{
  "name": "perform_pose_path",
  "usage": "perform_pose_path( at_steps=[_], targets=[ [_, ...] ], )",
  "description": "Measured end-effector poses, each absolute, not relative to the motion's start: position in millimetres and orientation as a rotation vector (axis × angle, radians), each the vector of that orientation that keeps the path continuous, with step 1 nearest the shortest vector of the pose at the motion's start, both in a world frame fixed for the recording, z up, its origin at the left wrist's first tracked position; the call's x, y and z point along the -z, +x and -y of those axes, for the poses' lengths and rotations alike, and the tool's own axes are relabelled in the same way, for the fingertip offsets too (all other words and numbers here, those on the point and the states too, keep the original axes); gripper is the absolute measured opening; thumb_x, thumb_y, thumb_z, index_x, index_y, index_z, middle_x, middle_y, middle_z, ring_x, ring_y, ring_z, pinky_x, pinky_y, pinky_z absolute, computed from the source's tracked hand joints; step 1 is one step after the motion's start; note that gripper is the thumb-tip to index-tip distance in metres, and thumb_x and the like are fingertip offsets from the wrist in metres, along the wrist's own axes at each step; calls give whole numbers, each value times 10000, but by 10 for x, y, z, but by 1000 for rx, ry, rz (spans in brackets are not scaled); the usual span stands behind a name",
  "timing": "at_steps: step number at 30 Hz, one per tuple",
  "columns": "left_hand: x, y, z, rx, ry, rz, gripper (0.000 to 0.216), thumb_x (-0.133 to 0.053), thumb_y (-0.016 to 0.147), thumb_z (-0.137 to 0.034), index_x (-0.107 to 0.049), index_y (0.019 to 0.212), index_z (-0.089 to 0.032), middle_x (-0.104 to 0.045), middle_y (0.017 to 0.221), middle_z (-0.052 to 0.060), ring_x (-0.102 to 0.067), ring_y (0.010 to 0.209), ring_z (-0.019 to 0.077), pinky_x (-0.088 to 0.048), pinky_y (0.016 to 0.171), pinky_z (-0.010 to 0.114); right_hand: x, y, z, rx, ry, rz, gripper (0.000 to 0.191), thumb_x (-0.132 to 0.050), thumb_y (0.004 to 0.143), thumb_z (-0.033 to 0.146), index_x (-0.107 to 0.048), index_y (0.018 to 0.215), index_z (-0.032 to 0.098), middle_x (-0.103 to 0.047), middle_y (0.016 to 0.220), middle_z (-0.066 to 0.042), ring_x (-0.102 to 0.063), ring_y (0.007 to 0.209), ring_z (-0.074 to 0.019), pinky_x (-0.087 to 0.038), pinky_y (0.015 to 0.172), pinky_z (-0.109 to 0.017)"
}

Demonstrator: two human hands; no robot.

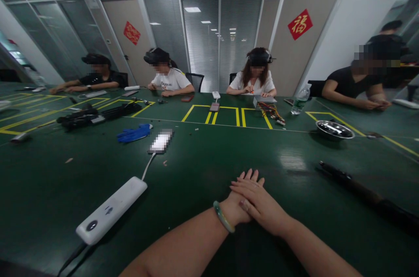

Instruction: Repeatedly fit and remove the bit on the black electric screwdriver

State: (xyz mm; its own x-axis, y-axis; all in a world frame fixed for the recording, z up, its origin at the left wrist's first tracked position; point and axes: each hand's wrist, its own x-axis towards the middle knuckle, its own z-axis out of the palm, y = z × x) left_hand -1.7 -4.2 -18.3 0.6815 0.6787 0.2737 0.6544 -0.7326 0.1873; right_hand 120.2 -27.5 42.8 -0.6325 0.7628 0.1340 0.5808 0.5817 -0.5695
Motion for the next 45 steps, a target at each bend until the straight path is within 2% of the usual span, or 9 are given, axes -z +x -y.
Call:
perform_pose_path(
  at_steps=[6,19,24,29,34,38,42,45],
  targets=[
    [240,-22,36,-550,2826,-1114,710,-459,880,-355,-197,1524,-205,-119,1597,78,-96,1453,361,-187,1174,563,-462,1192,286,-701,-1076,2439,469,-401,966,454,-506,1381,262,-504,1416,-57,-396,1345,-237,-281,1141,-456],
    [212,2,33,-528,2807,-1132,728,-504,842,-305,-236,1515,-228,-209,1578,67,-135,1448,358,-201,1176,558,-446,1202,291,-703,-1062,2427,473,-399,966,459,-503,1384,262,-505,1414,-69,-404,1338,-249,-285,1134,-481],
    [221,14,30,-487,2838,-1146,700,-494,845,-293,-282,1502,-174,-181,1582,99,-127,1447,370,-207,1171,560,-460,1200,296,-716,-1085,2429,476,-403,964,464,-502,1384,264,-498,1421,-66,-400,1341,-248,-285,1134,-477],
    [278,9,8,-522,2842,-1127,717,-475,865,-353,-215,1519,-216,-145,1593,74,-101,1456,347,-194,1171,561,-477,1204,298,-711,-1091,2439,460,-399,970,450,-500,1383,273,-499,1421,-48,-395,1343,-227,-273,1143,-456],
    [245,1,13,-458,2861,-1117,693,-475,885,-341,-232,1513,-175,-117,1590,125,-105,1450,367,-200,1156,576,-477,1205,296,-713,-1085,2429,459,-402,969,449,-503,1380,273,-505,1416,-45,-396,1342,-224,-273,1144,-444],
    [159,-24,50,-396,2899,-1125,665,-416,925,-356,-183,1525,-188,-94,1593,117,-104,1456,339,-200,1160,563,-477,1201,300,-719,-1078,2434,459,-400,969,450,-510,1376,271,-503,1418,-45,-394,1344,-227,-269,1146,-444],
    [63,-44,88,-296,2956,-1192,645,-381,937,-385,-199,1525,-192,-162,1589,78,-128,1452,337,-213,1177,493,-478,1205,296,-729,-1072,2437,456,-408,965,442,-508,1378,276,-507,1414,-43,-401,1339,-230,-270,1143,-446],
    [79,-33,73,-300,2956,-1195,660,-386,932,-393,-177,1528,-200,-197,1583,50,-137,1447,359,-220,1173,501,-488,1231,294,-748,-1054,2439,464,-406,963,456,-503,1382,281,-499,1421,-46,-396,1342,-237,-260,1145,-452]
  ],
)
